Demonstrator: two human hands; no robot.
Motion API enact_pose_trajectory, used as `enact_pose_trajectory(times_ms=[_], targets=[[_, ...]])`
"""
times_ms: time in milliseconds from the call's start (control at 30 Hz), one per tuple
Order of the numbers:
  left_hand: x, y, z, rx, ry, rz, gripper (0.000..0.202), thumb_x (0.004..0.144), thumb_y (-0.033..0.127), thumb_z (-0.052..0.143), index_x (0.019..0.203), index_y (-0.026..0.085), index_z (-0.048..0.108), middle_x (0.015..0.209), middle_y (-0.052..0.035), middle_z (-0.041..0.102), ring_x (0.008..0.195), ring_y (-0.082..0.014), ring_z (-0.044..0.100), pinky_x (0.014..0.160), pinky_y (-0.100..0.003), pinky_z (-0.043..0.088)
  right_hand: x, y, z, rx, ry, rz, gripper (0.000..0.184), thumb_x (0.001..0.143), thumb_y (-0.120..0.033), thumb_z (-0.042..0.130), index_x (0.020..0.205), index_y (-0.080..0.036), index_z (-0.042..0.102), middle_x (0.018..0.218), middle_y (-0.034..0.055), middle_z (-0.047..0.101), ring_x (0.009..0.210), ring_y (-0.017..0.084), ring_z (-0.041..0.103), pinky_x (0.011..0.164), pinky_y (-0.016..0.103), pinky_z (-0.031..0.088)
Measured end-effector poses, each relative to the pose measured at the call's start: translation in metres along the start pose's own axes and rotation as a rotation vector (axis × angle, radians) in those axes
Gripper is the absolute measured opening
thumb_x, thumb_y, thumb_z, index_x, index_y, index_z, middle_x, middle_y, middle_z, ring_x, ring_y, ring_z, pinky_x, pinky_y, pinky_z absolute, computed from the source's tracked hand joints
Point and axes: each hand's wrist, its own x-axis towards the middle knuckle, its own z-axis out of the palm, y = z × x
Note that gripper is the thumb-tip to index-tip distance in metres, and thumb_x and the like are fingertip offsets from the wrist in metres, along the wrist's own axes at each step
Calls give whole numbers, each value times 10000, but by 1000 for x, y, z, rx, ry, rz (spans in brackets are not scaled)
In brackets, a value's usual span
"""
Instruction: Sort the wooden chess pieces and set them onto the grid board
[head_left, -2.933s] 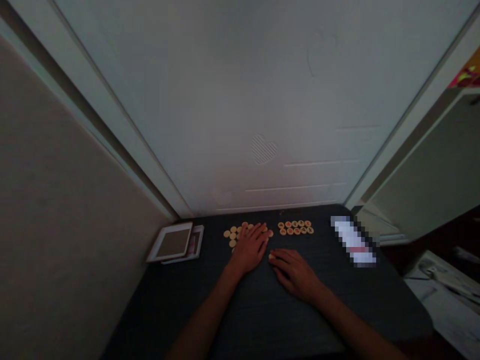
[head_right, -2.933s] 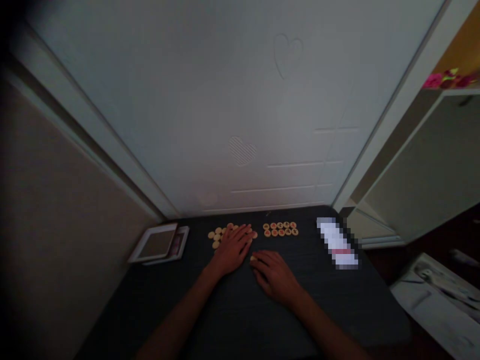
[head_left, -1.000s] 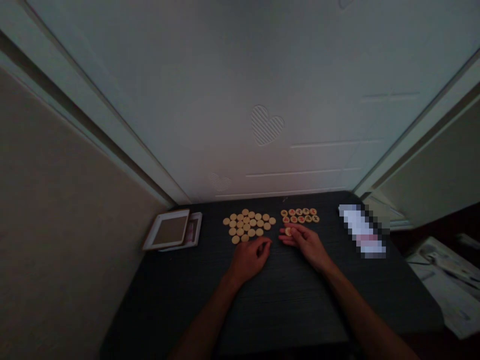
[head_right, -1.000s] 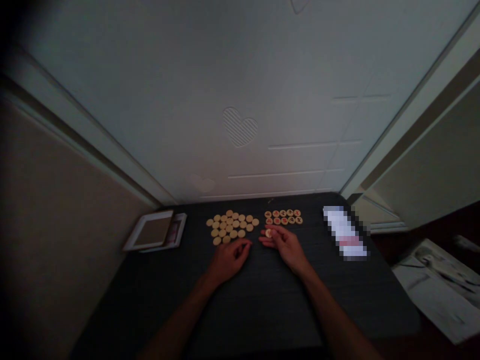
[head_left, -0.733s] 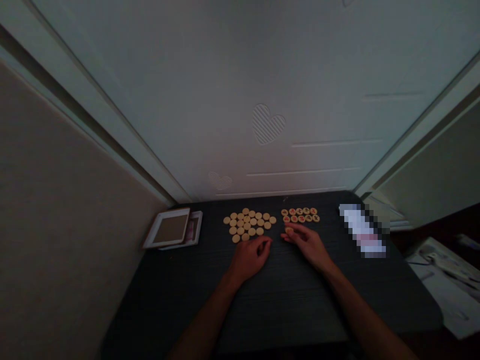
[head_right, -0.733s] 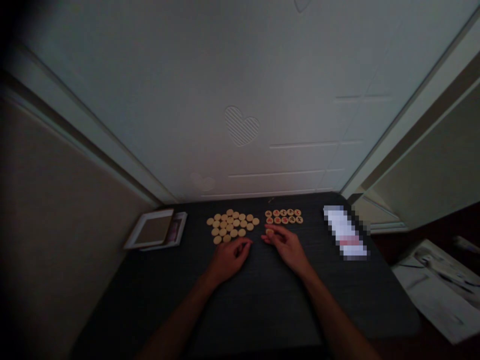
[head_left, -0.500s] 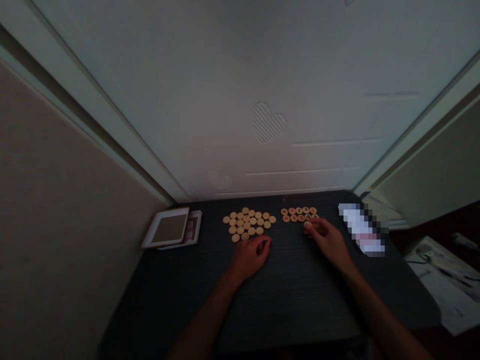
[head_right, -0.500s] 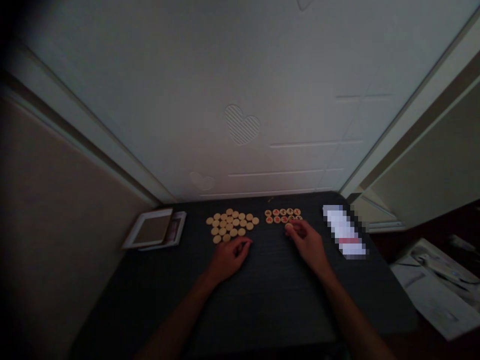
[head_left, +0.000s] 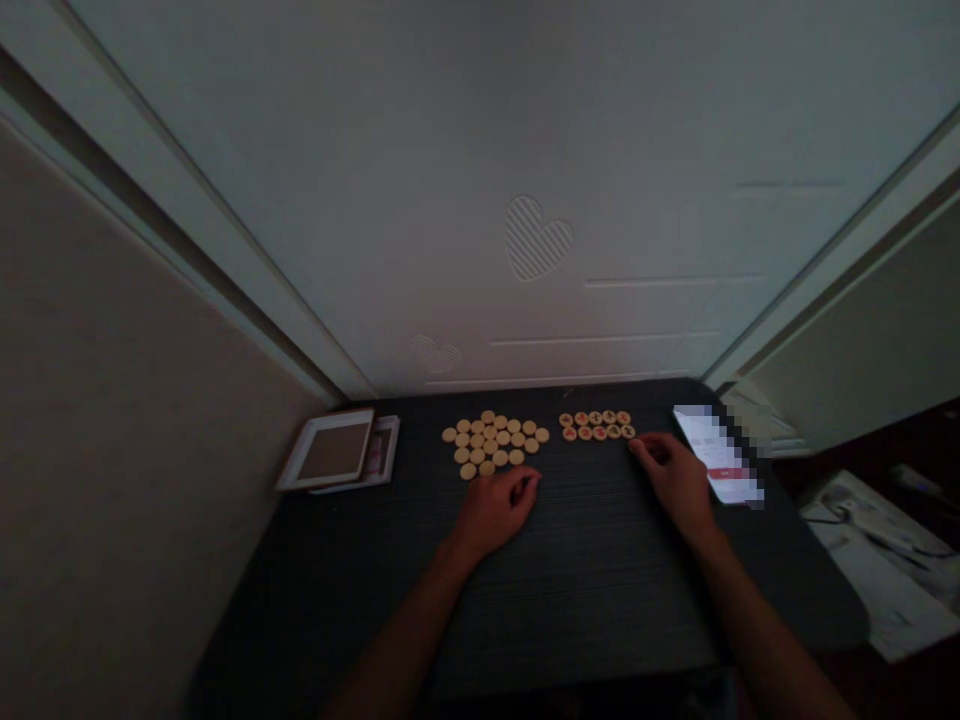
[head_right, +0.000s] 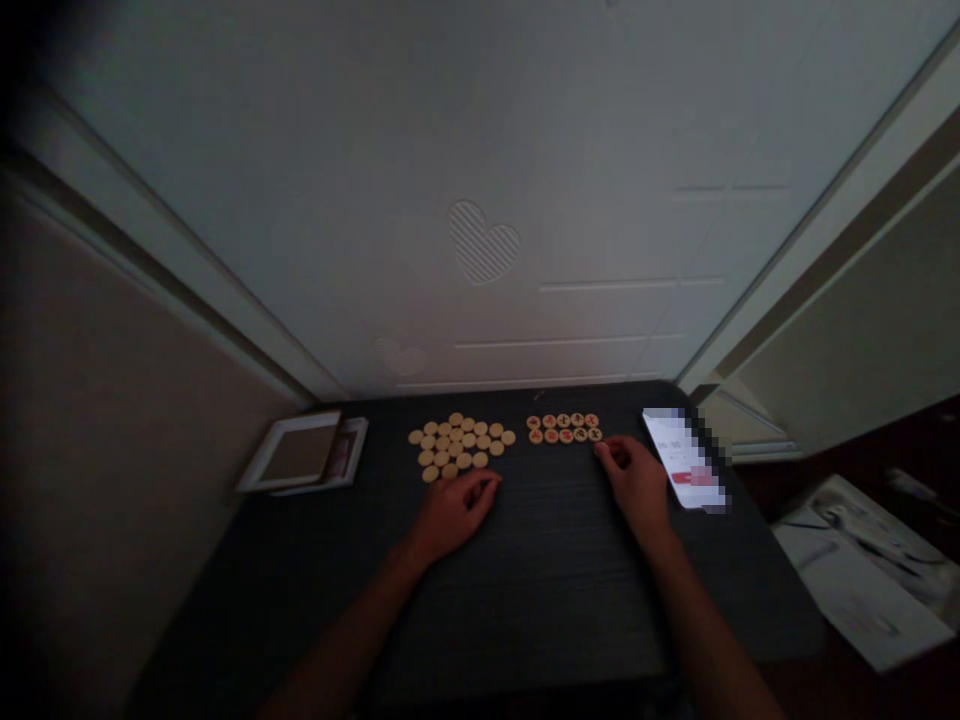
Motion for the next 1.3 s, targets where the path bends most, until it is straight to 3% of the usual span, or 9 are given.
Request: enact_pose_trajectory(times_ms=[267,633,700,800,900,1033,1300], targets=[[0,1,0,-3,17,3,272,975,349,517,1086,240,739,670,24,659,576,-116,574,576,-232,375,2,3,2,-93,50,-53,537,861,-689,580,907,-185,761,852,99,735,713,234,639,673,360,471],[-2,-2,3,-105,38,13,252,972,347,533,1078,234,731,626,32,611,566,-120,556,557,-224,392,-4,1,0,-10,150,-1,478,938,-580,530,988,-154,740,928,116,755,779,249,681,714,361,503],[-3,-5,3,-134,89,26,239,971,330,537,1072,231,730,603,39,594,544,-116,543,554,-223,401,-6,-1,0,10,155,-31,446,940,-561,540,985,-163,737,941,113,754,788,249,683,719,362,511],[-3,-10,-4,-110,264,52,210,957,290,556,1051,212,726,660,20,632,570,-123,557,600,-242,443,-11,-6,-1,30,146,-93,378,953,-513,543,988,-185,730,949,93,752,801,239,688,729,355,522],[0,-15,-15,42,376,113,189,937,277,590,1052,208,723,851,-39,706,806,-193,631,784,-331,486,-18,-14,0,34,107,-197,317,966,-461,538,983,-201,719,931,74,745,794,225,689,731,345,528],[2,-15,-23,233,299,162,240,902,319,670,1124,241,714,1096,-73,714,1101,-291,581,948,-460,432,-28,-25,7,38,5,-358,264,976,-402,523,970,-209,704,904,65,732,759,209,678,701,329,533],[-1,-1,-10,251,145,309,182,924,328,661,1095,304,719,1177,-7,721,1156,-266,547,1051,-491,359,-39,-34,15,70,-160,-487,219,975,-360,522,1021,-231,693,931,55,742,808,208,698,755,336,570]])
